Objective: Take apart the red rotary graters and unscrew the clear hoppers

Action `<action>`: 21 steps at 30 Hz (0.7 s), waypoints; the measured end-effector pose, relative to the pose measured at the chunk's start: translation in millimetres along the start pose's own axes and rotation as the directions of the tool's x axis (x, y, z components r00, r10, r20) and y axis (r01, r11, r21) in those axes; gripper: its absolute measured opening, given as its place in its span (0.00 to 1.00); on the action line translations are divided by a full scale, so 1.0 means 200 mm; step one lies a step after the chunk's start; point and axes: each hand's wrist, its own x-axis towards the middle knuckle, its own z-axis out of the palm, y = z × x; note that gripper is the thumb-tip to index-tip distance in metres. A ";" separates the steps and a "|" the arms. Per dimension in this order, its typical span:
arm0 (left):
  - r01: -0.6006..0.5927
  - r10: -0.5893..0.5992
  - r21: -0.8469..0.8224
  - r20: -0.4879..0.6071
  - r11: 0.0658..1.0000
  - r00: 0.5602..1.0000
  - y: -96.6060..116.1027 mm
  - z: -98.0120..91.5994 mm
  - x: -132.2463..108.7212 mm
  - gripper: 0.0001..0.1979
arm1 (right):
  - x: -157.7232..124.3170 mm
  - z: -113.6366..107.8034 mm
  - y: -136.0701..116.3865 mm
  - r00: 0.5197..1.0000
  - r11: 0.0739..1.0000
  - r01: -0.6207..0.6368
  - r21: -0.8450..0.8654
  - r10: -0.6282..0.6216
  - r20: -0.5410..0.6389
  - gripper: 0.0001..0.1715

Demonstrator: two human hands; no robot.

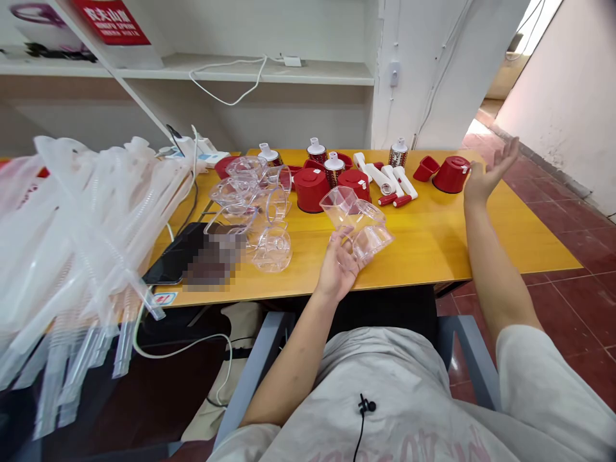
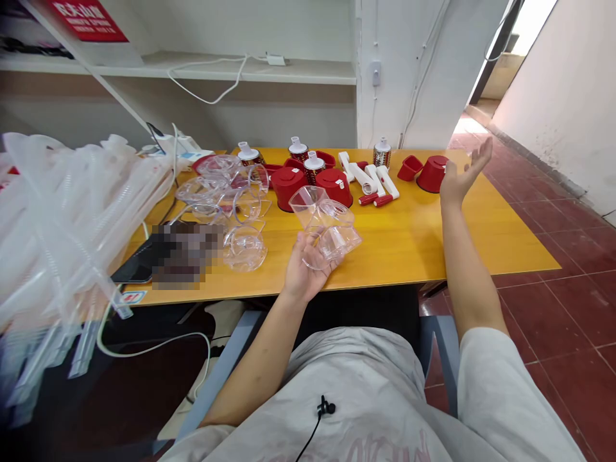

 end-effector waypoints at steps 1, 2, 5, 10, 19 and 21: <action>0.047 -0.047 0.005 0.028 0.999 0.998 0.01 0.00 0.00 0.20 | -0.03 -0.01 -0.07 0.999 0.998 0.022 0.054 -0.024 0.026 0.38; 0.100 -0.101 0.018 0.061 0.995 0.993 0.02 0.00 0.01 0.22 | -0.09 -0.02 -0.14 0.995 0.994 0.035 0.104 -0.045 0.091 0.39; 0.220 -0.232 0.090 0.154 0.971 0.961 0.06 -0.01 0.02 0.26 | -0.35 -0.05 -0.38 0.775 0.964 0.072 0.256 -0.215 0.594 0.46; 0.395 -0.483 0.316 0.284 0.863 0.828 0.14 0.02 0.09 0.21 | -0.71 -0.07 -0.64 0.557 0.963 0.161 0.216 -0.269 0.786 0.60; 0.431 -0.677 0.590 0.290 0.683 0.676 0.25 0.06 0.23 0.51 | -0.70 -0.06 -0.63 0.653 0.988 0.095 0.124 -0.156 0.741 0.41; 0.361 -0.643 0.631 0.295 0.686 0.707 0.27 0.03 0.15 0.56 | -0.72 -0.04 -0.58 0.694 0.991 -0.013 0.130 -0.085 0.715 0.51</action>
